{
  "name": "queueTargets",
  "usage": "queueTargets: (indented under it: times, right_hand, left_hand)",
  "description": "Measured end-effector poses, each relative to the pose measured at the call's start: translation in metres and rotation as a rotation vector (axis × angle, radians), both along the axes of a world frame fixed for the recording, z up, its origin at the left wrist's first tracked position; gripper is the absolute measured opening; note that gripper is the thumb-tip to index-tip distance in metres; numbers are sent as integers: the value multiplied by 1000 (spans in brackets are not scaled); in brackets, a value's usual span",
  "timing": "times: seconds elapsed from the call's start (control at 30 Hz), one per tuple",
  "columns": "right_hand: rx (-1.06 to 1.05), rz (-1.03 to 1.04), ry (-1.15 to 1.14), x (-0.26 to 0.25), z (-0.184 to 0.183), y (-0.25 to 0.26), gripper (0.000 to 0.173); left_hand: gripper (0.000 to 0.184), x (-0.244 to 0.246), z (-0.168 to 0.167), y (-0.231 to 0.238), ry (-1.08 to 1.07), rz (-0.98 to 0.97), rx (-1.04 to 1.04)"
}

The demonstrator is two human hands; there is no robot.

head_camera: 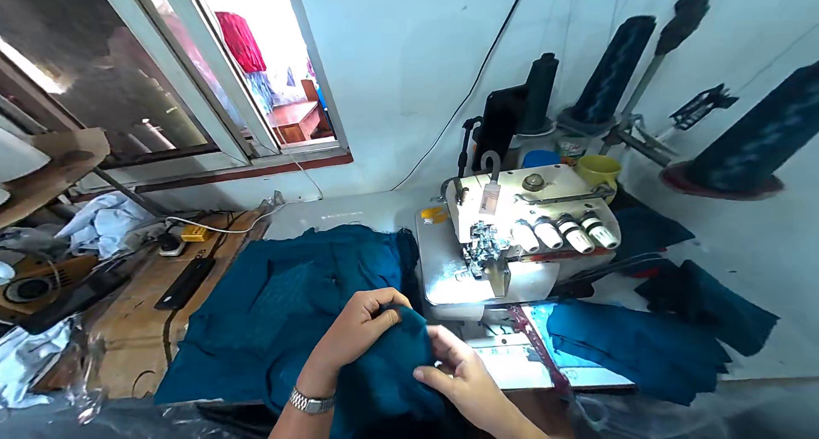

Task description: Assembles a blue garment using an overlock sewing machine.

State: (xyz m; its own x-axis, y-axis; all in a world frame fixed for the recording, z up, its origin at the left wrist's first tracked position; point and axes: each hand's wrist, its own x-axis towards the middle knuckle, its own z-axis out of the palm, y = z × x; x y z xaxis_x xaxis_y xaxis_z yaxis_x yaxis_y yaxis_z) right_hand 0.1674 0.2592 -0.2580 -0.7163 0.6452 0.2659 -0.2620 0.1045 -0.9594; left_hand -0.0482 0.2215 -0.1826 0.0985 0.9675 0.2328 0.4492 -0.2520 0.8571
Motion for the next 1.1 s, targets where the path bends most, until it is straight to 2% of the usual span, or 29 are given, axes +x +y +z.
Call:
queueTargets:
  times: [0.07, 0.1, 0.13, 0.17, 0.2, 0.27, 0.33, 0.4, 0.47, 0.53, 0.6, 0.67, 0.73, 0.83, 0.9, 1.0, 1.1]
  right_hand:
    - [46, -72, 42, -9, 10, 4, 52]
    - [59, -105, 52, -13, 13, 5, 46]
    - [77, -160, 56, -16, 16, 5, 32]
    - [104, -226, 57, -19, 17, 4, 18]
    - [129, -271, 80, -19, 18, 4, 13]
    - [166, -314, 155, -12, 22, 2, 12]
    - [174, -335, 197, 7, 32, 0, 12]
    - [104, -389, 212, 25, 41, 1, 14]
    - [-51, -466, 193, 32, 50, 5, 14]
    - [-212, -522, 178, 30, 54, 15, 17]
    - [-279, -554, 164, 23, 49, 27, 15]
    - [-286, -549, 146, 18, 42, 32, 10]
    - [-287, -540, 145, 15, 34, 33, 15]
    - [-295, -484, 100, 20, 32, 28, 26]
    - [-294, -453, 70, 27, 36, 26, 28]
    - [-320, -404, 50, 38, 45, 22, 31]
    - [-402, -386, 51, 44, 51, 23, 33]
  left_hand:
    - [17, 11, -3, -3, 22, 14, 18]
    - [17, 16, -5, -5, 12, 20, 34]
    - [18, 20, -8, -8, -6, 24, 52]
    - [21, 21, -10, -14, -13, 19, 57]
    - [27, 16, -11, -21, 41, 21, 44]
    - [33, -6, -15, -44, 366, 121, 19]
    - [28, -35, -21, -74, 613, 250, -46]
    - [18, -66, -22, -102, 589, 370, -36]
    - [11, -89, -15, -121, 438, 426, 130]
    - [13, -97, 0, -121, 305, 475, 197]
    - [14, -85, 16, -103, 463, 656, 170]
    - [24, -61, 21, -71, 602, 756, 119]
    - [28, -30, 16, -42, 622, 619, 125]
    - [22, 25, -9, -7, 457, 253, 324]
    - [21, 52, -17, 10, 334, 131, 383]
    - [22, 71, -24, 22, 241, 66, 382]
    - [17, 81, -29, 22, 254, 109, 459]
